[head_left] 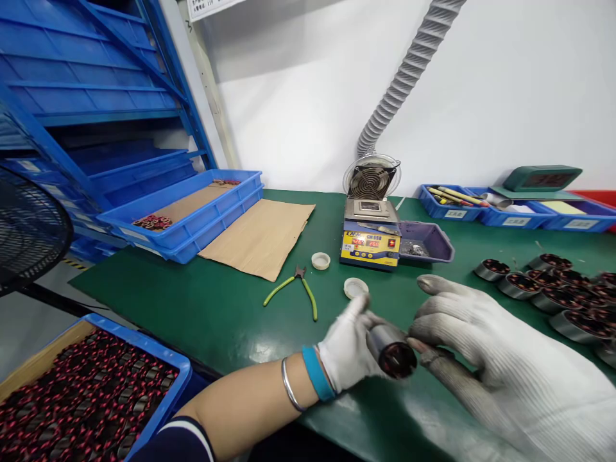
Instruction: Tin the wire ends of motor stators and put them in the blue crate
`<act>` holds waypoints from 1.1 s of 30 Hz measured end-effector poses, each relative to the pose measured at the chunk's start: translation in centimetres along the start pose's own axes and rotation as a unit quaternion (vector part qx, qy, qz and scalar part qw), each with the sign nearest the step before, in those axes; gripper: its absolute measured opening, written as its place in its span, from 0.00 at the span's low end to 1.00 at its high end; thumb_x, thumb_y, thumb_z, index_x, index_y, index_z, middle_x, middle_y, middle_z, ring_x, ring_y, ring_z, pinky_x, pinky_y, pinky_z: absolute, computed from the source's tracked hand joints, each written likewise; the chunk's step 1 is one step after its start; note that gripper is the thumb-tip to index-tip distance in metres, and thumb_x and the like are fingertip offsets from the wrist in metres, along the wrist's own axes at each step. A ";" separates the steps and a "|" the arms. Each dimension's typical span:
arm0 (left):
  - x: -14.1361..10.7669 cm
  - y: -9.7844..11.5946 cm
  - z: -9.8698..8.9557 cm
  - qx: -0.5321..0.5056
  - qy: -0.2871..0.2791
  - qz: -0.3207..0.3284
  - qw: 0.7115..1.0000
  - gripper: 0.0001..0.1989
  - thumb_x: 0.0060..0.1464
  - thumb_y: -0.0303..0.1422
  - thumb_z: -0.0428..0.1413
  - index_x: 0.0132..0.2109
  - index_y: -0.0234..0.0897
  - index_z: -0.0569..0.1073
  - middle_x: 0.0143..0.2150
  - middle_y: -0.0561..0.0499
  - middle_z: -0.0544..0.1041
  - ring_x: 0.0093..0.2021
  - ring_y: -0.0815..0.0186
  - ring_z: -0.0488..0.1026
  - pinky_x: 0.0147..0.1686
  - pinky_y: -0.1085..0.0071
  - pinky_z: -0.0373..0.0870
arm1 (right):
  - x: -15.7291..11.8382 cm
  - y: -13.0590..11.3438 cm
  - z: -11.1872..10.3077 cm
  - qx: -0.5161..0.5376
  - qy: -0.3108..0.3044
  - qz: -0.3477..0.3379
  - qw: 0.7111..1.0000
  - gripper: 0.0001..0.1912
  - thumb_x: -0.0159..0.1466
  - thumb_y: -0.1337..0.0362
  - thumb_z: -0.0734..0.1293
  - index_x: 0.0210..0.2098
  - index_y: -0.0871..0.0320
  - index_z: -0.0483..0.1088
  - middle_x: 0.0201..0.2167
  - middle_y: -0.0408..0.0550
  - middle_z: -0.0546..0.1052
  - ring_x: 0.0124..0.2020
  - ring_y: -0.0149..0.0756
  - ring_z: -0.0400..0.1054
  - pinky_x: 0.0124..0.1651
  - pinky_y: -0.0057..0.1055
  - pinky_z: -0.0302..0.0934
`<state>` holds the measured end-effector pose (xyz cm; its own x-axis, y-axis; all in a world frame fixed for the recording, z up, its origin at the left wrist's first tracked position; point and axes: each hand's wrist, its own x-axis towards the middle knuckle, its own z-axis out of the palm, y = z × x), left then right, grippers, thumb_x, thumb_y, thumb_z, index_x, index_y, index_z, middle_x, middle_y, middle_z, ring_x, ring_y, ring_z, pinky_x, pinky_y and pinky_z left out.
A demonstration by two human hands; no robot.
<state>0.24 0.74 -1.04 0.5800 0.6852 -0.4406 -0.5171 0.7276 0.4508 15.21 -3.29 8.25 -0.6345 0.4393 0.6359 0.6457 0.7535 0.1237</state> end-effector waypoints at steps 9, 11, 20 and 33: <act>-2.3 -1.2 1.3 0.128 -0.088 0.115 0.981 0.31 0.38 0.58 0.67 0.33 0.34 0.73 0.24 0.52 0.72 0.19 0.68 0.69 0.16 0.73 0.65 | -1.5 0.9 1.3 0.076 0.009 0.173 0.982 0.13 0.65 0.60 0.60 0.26 0.54 0.70 0.28 0.48 0.78 0.38 0.42 0.77 0.36 0.35 0.72; -2.6 -1.0 1.6 0.124 -0.082 0.119 0.982 0.31 0.38 0.59 0.66 0.34 0.34 0.73 0.24 0.52 0.72 0.19 0.68 0.69 0.16 0.73 0.65 | -1.4 0.5 1.9 0.121 0.016 0.265 0.956 0.14 0.64 0.57 0.61 0.24 0.54 0.71 0.29 0.48 0.79 0.40 0.43 0.77 0.36 0.34 0.72; -2.6 -0.2 1.4 0.153 -0.009 0.037 0.987 0.24 0.56 0.54 0.54 0.29 0.35 0.71 0.21 0.50 0.72 0.15 0.70 0.65 0.14 0.74 0.55 | -3.2 2.9 0.2 0.163 0.230 0.574 0.769 0.18 0.51 0.47 0.73 0.29 0.55 0.74 0.30 0.53 0.78 0.27 0.39 0.72 0.23 0.31 0.61; -1.6 0.2 1.0 0.044 0.166 0.207 0.963 0.14 0.60 0.41 0.54 0.34 0.37 0.76 0.33 0.50 0.75 0.42 0.62 0.72 0.45 0.71 0.69 | -1.6 -0.7 8.4 0.159 -0.034 0.281 0.946 0.28 0.57 0.42 0.66 0.47 0.56 0.76 0.49 0.56 0.78 0.50 0.52 0.74 0.47 0.46 0.72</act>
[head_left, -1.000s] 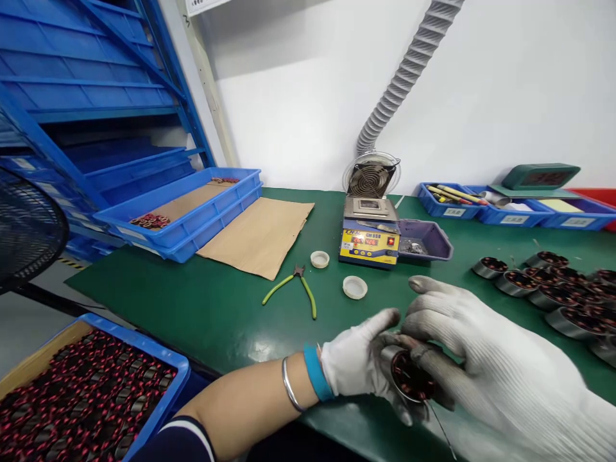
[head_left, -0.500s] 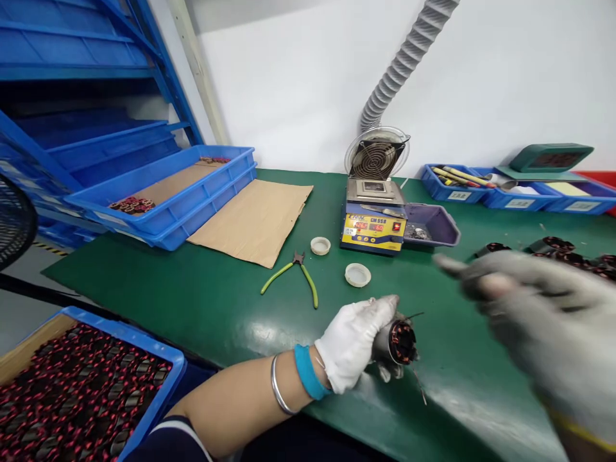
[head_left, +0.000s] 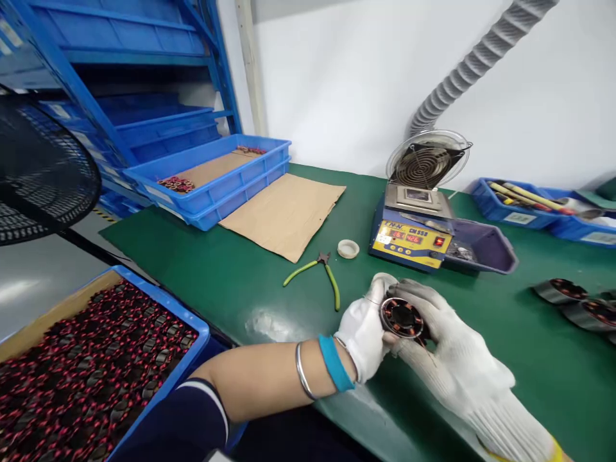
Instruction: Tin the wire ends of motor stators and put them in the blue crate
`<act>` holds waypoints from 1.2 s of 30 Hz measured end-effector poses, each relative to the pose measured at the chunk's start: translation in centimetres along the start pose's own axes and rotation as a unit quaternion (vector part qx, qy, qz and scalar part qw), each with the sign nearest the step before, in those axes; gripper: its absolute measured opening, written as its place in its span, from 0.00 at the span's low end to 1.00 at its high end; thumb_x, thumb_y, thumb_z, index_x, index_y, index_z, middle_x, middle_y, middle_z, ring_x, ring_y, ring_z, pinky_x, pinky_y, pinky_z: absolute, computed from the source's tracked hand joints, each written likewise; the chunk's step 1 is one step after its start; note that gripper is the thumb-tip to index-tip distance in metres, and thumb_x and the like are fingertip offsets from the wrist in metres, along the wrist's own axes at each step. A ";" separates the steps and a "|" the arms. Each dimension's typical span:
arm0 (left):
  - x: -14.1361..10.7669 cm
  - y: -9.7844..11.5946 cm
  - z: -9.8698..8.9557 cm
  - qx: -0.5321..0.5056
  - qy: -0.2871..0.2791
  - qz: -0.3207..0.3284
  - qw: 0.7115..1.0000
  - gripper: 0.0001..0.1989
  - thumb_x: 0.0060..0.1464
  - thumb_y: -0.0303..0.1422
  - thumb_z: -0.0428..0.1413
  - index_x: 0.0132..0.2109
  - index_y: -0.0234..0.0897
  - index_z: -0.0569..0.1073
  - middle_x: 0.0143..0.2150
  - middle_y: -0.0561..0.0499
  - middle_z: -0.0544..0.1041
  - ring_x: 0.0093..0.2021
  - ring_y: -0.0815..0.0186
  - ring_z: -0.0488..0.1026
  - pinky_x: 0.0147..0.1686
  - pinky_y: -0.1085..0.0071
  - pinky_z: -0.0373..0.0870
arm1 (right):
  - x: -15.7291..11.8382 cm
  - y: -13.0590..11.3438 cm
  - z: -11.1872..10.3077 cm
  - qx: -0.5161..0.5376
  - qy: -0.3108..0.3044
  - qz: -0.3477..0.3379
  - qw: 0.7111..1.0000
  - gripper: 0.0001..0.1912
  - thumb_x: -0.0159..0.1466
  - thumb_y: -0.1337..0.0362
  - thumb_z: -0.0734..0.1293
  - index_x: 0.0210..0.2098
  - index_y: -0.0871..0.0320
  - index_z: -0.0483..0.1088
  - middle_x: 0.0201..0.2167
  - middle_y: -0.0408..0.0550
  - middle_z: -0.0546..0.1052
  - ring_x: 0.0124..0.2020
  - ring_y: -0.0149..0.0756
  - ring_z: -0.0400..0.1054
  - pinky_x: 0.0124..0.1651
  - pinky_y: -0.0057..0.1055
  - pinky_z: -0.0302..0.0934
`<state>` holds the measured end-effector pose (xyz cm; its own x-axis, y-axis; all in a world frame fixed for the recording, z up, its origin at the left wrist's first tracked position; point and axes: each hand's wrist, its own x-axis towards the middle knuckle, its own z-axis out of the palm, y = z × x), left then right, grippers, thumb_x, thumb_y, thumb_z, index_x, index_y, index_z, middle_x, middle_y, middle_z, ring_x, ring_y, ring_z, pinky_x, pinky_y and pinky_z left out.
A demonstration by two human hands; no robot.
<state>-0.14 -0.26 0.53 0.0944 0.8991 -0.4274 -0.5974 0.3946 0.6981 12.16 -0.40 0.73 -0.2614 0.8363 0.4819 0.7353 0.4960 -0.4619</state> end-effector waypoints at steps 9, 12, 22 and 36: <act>-0.3 -1.1 -0.9 0.005 -0.264 0.120 0.957 0.25 0.47 0.36 0.64 0.54 0.38 0.76 0.57 0.45 0.75 0.63 0.50 0.66 0.63 0.56 0.61 | -1.0 0.5 -4.4 0.274 -0.152 0.153 0.937 0.27 0.55 0.42 0.69 0.42 0.58 0.74 0.28 0.48 0.76 0.28 0.37 0.70 0.30 0.29 0.68; -0.9 -0.7 -0.4 0.054 -0.273 0.105 0.955 0.15 0.49 0.37 0.63 0.43 0.34 0.80 0.50 0.42 0.79 0.61 0.48 0.68 0.62 0.55 0.63 | -1.8 0.1 -4.0 0.301 -0.164 0.158 0.926 0.26 0.55 0.39 0.68 0.28 0.59 0.71 0.23 0.47 0.72 0.26 0.35 0.67 0.27 0.28 0.66; -0.5 -1.2 -0.7 0.113 -0.133 0.119 0.977 0.25 0.57 0.56 0.49 0.39 0.36 0.71 0.39 0.46 0.75 0.39 0.62 0.75 0.36 0.68 0.73 | -3.2 2.6 -3.8 0.232 -0.081 0.256 0.935 0.29 0.50 0.42 0.72 0.40 0.58 0.76 0.35 0.53 0.79 0.33 0.41 0.72 0.31 0.30 0.68; -1.1 -2.0 -0.7 0.634 -0.518 0.024 0.573 0.35 0.55 0.56 0.53 0.60 0.36 0.70 0.62 0.41 0.71 0.60 0.48 0.70 0.57 0.57 0.67 | 1.8 8.6 -0.2 0.074 -0.051 0.361 0.928 0.37 0.45 0.50 0.75 0.52 0.59 0.72 0.36 0.49 0.80 0.30 0.36 0.73 0.33 0.31 0.70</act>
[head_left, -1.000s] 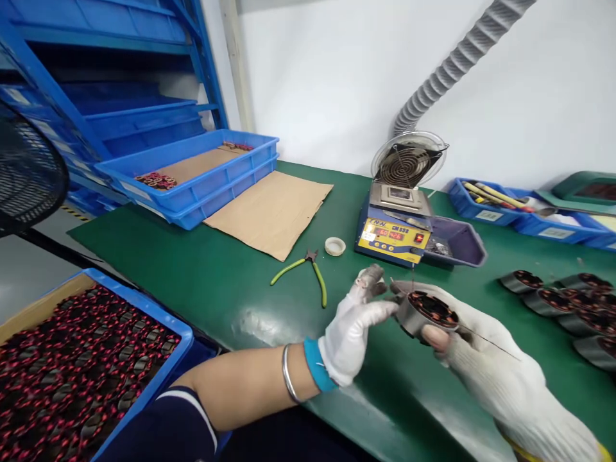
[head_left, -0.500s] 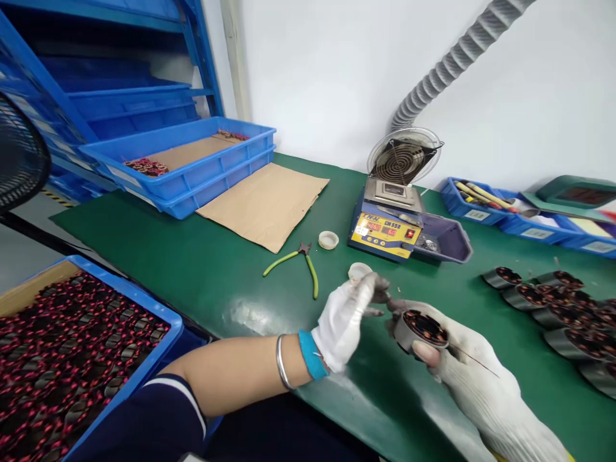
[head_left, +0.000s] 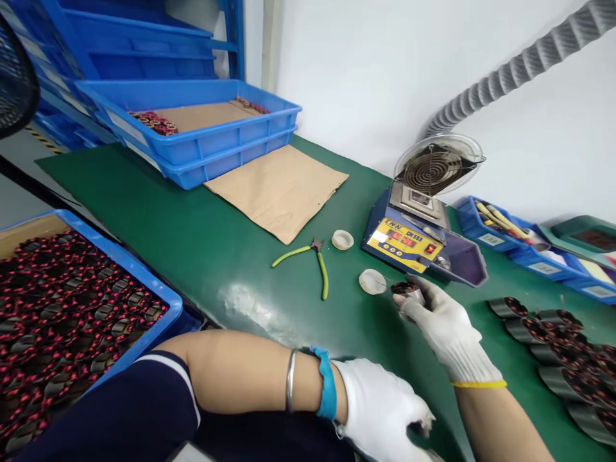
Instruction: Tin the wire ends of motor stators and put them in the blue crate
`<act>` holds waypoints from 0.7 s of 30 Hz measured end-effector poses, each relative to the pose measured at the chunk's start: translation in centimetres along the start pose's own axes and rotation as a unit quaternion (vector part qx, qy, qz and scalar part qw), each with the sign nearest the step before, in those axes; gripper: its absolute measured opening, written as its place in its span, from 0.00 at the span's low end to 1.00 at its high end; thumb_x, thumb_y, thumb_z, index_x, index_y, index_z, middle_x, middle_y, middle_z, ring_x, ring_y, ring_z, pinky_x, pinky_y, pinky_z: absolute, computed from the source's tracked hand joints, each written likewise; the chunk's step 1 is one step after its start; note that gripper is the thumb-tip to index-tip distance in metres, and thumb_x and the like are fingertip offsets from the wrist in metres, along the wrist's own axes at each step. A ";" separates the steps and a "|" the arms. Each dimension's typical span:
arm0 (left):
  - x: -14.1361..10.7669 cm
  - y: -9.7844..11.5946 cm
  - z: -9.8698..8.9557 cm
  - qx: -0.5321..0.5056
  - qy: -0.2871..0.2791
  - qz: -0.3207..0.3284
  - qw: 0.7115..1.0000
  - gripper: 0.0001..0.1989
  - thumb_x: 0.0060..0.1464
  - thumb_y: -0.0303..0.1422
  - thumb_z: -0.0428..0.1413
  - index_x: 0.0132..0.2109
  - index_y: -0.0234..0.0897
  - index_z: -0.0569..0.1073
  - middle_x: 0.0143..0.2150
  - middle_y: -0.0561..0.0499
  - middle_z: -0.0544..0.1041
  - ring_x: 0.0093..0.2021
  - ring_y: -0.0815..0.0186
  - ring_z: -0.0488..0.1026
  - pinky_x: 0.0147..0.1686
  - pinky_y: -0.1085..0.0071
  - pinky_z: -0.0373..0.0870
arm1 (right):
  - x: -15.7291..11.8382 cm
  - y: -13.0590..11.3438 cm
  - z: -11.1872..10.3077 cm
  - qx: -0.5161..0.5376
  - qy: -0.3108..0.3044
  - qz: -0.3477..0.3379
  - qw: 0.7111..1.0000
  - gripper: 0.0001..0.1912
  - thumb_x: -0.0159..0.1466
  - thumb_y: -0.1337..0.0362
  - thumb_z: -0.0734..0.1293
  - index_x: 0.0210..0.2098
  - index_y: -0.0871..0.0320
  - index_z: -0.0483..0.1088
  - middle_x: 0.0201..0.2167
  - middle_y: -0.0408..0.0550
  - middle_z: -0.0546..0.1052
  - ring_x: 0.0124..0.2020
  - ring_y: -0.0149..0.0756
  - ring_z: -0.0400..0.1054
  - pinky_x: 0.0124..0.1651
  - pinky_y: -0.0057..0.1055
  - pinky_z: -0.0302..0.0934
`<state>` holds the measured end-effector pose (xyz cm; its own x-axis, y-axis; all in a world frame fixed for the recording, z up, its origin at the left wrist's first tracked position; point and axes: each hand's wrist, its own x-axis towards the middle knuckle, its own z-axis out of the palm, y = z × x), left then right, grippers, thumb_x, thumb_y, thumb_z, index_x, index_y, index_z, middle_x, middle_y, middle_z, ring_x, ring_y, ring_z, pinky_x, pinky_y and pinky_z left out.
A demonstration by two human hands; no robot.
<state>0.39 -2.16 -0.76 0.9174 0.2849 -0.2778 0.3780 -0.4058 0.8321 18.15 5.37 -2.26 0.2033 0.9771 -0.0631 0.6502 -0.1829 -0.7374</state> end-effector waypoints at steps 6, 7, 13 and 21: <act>-0.4 0.5 -0.5 0.061 -0.030 0.024 0.997 0.39 0.57 0.57 0.48 0.65 0.33 0.65 0.63 0.39 0.69 0.59 0.49 0.71 0.51 0.61 0.71 | 0.9 -1.3 0.8 -0.049 0.010 0.011 0.999 0.27 0.45 0.52 0.74 0.41 0.58 0.73 0.30 0.50 0.80 0.25 0.37 0.72 0.28 0.32 0.69; -0.5 0.6 -0.5 0.069 -0.031 0.027 0.997 0.39 0.57 0.57 0.48 0.65 0.33 0.65 0.62 0.39 0.70 0.58 0.49 0.71 0.49 0.62 0.71 | 0.8 -1.5 0.9 -0.057 0.014 0.009 0.998 0.26 0.45 0.52 0.74 0.41 0.58 0.73 0.31 0.50 0.80 0.26 0.37 0.73 0.29 0.32 0.69; -0.9 0.9 -0.8 0.105 -0.036 0.046 0.993 0.37 0.58 0.56 0.47 0.63 0.32 0.68 0.57 0.39 0.73 0.51 0.52 0.75 0.39 0.66 0.71 | -0.1 -2.6 0.3 -0.135 0.094 -0.027 0.986 0.30 0.52 0.49 0.69 0.50 0.58 0.71 0.37 0.53 0.79 0.36 0.44 0.75 0.39 0.40 0.71; -1.2 1.2 -0.6 0.114 0.008 0.045 0.992 0.30 0.59 0.49 0.52 0.60 0.33 0.70 0.55 0.40 0.75 0.49 0.53 0.77 0.35 0.68 0.70 | -0.9 -3.6 -0.1 -0.388 0.083 -0.191 0.898 0.25 0.55 0.58 0.67 0.53 0.52 0.74 0.51 0.58 0.73 0.46 0.56 0.69 0.43 0.46 0.62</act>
<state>-0.34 -2.53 0.89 0.9472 0.2515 -0.1990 0.3152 -0.6161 0.7219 15.72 5.12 0.50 -0.0784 0.9667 0.2436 0.9969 0.0780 0.0114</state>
